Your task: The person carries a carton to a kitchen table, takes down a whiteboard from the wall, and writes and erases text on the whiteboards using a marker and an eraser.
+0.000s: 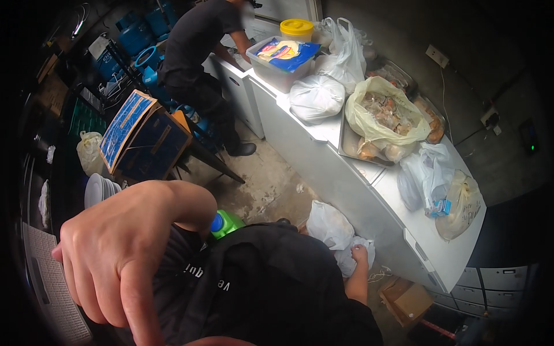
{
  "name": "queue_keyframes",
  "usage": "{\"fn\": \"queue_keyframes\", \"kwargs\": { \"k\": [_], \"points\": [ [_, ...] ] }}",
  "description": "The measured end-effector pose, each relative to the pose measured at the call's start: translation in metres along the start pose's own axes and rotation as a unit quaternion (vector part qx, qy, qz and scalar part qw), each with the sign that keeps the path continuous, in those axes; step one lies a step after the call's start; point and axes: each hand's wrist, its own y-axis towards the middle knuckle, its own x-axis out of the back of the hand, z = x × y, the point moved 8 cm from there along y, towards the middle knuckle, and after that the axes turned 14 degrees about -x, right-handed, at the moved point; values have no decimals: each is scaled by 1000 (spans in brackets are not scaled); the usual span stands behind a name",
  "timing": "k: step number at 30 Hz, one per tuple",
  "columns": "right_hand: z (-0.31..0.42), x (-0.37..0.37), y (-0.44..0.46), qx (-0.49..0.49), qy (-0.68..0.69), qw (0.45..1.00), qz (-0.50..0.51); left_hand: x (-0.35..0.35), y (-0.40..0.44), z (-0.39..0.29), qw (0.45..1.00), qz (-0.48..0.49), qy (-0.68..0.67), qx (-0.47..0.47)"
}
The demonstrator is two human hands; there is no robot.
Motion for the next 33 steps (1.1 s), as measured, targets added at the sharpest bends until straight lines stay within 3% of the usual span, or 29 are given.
{"fn": "queue_keyframes", "kwargs": {
  "k": [3, 6, 9, 12, 15, 16, 17, 18, 21, 23, 27, 33],
  "points": [
    [3, 2, -1, -7, -10, 1000, 17, 1, -1, 0, 999, -46, 18, 4],
    [-3, 16, 9, -26, -26, 999, 20, 0, -1, -3, 999, -21, 22, -33],
    [-1, 43, 26, 5, 34, 999, -35, 7, -1, 0, 1000, -12, -13, -17],
    [19, 75, 12, 0, 144, 987, -70, 4, -2, -7, 996, 34, -52, -61],
    [29, 101, 5, -16, 94, 983, -157, 19, -4, -4, 999, -27, -40, 12],
    [32, 112, 6, -19, 107, 978, -177, 21, -3, 4, 996, 34, -79, 15],
    [22, 129, 39, 51, 88, 959, -264, 20, -4, 14, 988, 94, -125, 10],
    [25, 153, 29, 45, 107, 945, -307, 20, -8, 23, 981, 118, -152, 29],
    [68, 219, -44, 33, 208, 900, -382, 27, -40, 29, 990, 103, -57, 74],
    [95, 246, -81, 24, 265, 895, -358, 41, -58, 30, 991, 71, 55, 103],
    [130, 272, -117, 31, 295, 919, -259, 64, -87, 15, 988, -13, 82, 134],
    [156, 290, -129, 42, 278, 921, -268, 77, -108, -13, 980, -65, 140, 128]
  ]
}}
